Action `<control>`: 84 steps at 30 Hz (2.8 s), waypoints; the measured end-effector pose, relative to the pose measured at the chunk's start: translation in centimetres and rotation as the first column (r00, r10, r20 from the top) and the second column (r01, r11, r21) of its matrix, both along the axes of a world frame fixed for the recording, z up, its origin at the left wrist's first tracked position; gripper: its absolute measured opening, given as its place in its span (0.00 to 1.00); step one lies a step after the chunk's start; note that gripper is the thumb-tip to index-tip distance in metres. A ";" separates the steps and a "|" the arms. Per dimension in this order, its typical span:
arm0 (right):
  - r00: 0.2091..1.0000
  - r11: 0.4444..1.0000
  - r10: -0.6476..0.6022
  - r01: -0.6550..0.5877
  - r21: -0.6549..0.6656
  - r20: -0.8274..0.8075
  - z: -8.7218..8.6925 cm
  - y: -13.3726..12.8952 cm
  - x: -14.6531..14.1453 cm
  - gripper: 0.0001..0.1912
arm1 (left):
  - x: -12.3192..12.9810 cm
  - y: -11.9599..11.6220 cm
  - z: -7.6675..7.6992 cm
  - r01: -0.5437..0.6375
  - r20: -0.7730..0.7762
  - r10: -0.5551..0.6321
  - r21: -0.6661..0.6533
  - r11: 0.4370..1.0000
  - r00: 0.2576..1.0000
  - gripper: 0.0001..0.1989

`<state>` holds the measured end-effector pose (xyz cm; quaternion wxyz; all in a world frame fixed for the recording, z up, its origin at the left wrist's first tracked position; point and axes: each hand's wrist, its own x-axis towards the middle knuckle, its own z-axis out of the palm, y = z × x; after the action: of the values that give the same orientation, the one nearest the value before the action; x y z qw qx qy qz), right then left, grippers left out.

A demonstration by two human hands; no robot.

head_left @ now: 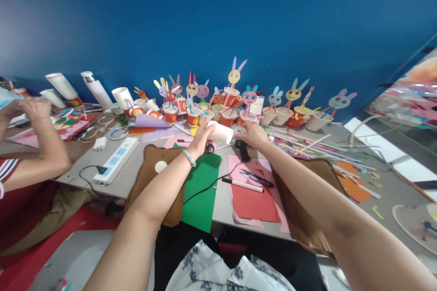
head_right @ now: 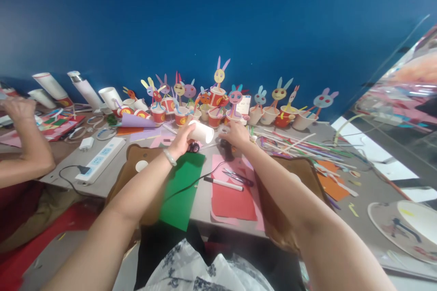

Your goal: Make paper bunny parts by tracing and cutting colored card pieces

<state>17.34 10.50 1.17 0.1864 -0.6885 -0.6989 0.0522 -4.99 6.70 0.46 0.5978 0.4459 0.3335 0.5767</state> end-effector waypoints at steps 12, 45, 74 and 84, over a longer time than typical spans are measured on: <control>0.978 0.976 -0.077 0.114 -0.188 0.192 -0.5 2.5 -1.8 0.23 | 0.3 0.0 0.2 0.047 -0.053 -0.049 -0.034 0.998 0.997 0.21; 0.771 0.888 0.456 -0.359 0.288 -0.444 -2.5 -11.8 0.6 0.25 | 2.5 -4.4 0.4 0.316 -0.530 -0.008 0.492 0.811 0.848 0.42; 0.627 0.614 0.778 -0.773 -0.161 -0.046 -1.0 -13.3 2.5 0.17 | 1.1 -3.0 1.3 0.267 -0.214 -0.229 0.165 0.949 0.949 0.30; 0.790 0.792 0.591 -0.606 -0.071 -0.162 -2.0 -12.5 2.4 0.23 | 1.7 -4.1 1.6 0.485 -0.526 -0.325 0.199 0.852 0.786 0.31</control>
<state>19.77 -2.01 -0.87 0.1641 -0.4363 -0.8628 0.1954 -3.25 2.59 2.08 0.5273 0.7263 0.2650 0.3524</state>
